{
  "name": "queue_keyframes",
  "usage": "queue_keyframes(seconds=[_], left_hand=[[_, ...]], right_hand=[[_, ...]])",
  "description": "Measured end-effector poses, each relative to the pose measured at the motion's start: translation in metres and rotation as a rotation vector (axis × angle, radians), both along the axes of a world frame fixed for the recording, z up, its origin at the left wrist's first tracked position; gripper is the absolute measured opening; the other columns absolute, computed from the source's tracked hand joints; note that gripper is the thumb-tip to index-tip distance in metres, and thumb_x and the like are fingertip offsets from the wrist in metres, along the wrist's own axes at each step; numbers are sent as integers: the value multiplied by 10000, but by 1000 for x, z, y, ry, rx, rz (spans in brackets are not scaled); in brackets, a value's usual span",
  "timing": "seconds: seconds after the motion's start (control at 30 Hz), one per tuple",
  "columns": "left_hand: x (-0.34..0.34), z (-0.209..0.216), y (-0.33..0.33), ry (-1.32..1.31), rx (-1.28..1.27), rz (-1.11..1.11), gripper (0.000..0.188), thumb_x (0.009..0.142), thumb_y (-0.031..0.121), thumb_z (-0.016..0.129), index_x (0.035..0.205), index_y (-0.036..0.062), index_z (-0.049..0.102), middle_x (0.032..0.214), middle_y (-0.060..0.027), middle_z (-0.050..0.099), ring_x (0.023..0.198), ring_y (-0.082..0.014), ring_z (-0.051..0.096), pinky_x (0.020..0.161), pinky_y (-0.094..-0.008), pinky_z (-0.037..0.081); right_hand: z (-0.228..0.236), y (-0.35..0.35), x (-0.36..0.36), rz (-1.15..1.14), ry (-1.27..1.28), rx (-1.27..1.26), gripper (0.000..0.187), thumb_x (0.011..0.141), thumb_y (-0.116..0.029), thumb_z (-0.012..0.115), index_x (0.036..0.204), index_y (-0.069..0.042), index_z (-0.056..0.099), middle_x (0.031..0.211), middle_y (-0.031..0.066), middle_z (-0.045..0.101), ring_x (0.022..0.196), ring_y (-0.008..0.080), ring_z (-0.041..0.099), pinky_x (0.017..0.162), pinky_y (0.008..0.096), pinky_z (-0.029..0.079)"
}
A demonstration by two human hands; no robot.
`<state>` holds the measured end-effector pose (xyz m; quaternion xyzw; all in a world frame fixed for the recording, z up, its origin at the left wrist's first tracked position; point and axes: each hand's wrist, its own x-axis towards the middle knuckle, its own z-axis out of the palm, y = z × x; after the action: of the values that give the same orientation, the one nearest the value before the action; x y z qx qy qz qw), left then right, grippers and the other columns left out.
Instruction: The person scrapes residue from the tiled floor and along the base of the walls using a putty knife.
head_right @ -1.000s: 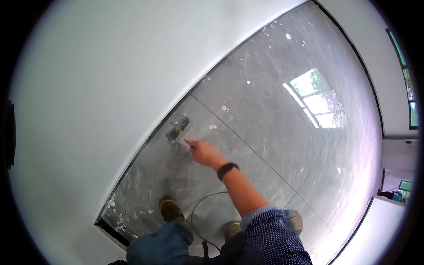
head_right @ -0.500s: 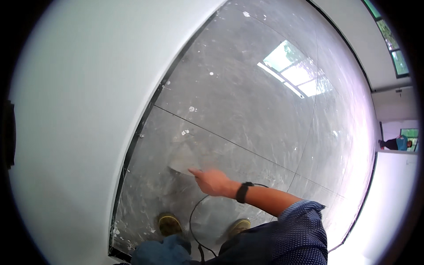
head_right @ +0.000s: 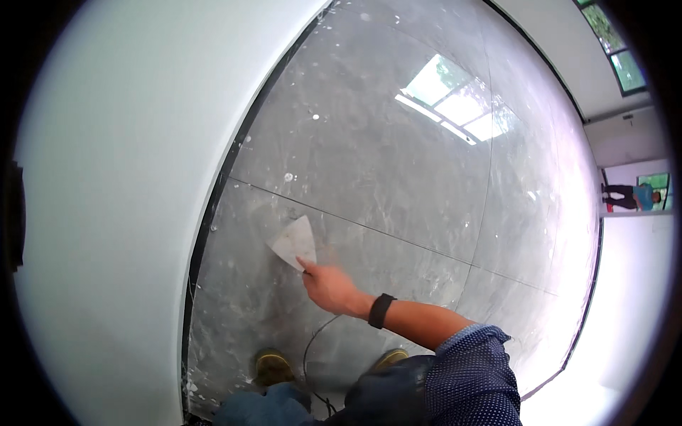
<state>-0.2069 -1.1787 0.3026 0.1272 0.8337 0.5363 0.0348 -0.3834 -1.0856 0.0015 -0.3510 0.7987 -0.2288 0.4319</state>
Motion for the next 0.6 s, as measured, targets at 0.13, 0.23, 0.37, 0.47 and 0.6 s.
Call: queue_keyframes(seconds=[0.13, 0.23, 0.37, 0.47, 0.6], left_hand=[[2, 4, 3, 30, -20, -14, 429, 852, 212, 545, 1208, -10, 634, 1052, -168, 651, 852, -262, 615, 678, -322, 491], [-1, 1, 1, -2, -22, -47, 437, 861, 219, 537, 1222, -9, 625, 1072, -173, 646, 865, -266, 613, 691, -326, 494], [-2, 3, -1, -46, -6, -29, 441, 869, 224, 531, 1232, -10, 618, 1089, -177, 640, 881, -270, 614, 711, -332, 497], [0, 3, -1, -34, 9, -34, 440, 875, 226, 530, 1237, -8, 615, 1098, -178, 637, 895, -273, 616, 728, -334, 498], [-2, 6, 1, -16, -8, -58, 434, 879, 223, 529, 1237, -5, 617, 1096, -177, 640, 903, -274, 619, 741, -336, 499]], right_hand=[[-17, -18, -58, -149, 182, -182, 464, 959, -199, 455, 1405, -80, 501, 892, 240, 682, 815, 389, 676, 764, 452, 527], [31, -65, -87, -134, -50, -48, 459, 955, -189, 456, 1392, -64, 515, 724, 171, 646, 586, 278, 655, 594, 391, 538], [36, -55, -72, -103, -100, 82, 429, 927, -185, 454, 1323, -58, 558, 895, 274, 665, 819, 422, 661, 758, 459, 522], [30, -54, -78, -106, 2, 1, 412, 918, -180, 460, 1287, -39, 575, 889, 280, 659, 813, 428, 659, 750, 445, 524], [8, -108, -111, -122, -31, -109, 391, 928, -175, 465, 1273, -40, 591, 796, 216, 632, 660, 321, 615, 654, 417, 518]])
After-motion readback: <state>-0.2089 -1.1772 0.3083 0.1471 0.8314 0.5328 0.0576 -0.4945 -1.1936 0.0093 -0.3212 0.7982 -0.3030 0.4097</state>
